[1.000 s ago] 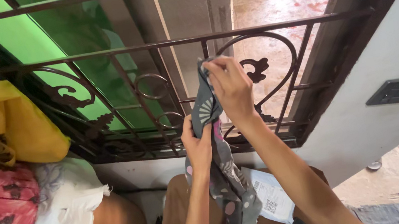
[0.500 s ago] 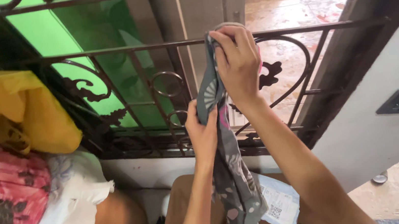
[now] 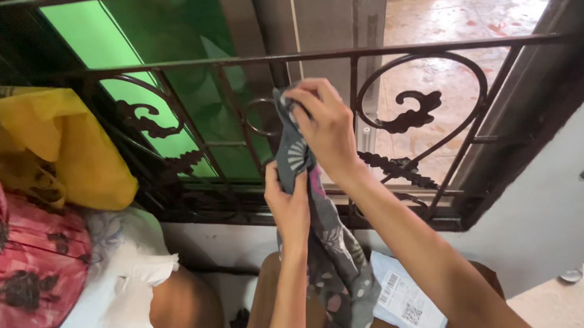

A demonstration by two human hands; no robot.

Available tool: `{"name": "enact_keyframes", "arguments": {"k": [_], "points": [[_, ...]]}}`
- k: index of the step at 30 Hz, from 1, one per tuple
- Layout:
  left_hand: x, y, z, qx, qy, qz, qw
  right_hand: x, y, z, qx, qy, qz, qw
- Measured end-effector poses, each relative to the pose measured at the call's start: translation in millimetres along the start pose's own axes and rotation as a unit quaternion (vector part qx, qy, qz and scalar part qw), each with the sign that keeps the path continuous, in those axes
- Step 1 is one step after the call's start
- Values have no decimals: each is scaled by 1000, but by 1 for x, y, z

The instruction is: The person wipes metal window grills using a cloth, then switches to a second cloth to continue wiping down different bars of the window grills.

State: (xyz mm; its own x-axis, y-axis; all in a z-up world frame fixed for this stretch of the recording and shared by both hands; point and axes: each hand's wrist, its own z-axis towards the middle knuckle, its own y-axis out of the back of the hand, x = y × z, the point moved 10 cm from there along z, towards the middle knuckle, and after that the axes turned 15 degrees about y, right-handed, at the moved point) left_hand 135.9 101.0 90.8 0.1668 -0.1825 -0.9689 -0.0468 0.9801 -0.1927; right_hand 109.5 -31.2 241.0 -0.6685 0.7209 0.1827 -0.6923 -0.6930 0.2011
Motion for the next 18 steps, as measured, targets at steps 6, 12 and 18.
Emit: {"name": "enact_keyframes", "arguments": {"k": [6,12,18], "points": [[42,9,-11,-3,53,7,999,-19,-17,-45,45,-108,81,990],[24,7,-15,1,45,20,999,-29,1,-13,-113,-144,119,976],[-2,2,-5,38,4,-36,999,-4,-6,-1,-166,-55,-13,985]]}}
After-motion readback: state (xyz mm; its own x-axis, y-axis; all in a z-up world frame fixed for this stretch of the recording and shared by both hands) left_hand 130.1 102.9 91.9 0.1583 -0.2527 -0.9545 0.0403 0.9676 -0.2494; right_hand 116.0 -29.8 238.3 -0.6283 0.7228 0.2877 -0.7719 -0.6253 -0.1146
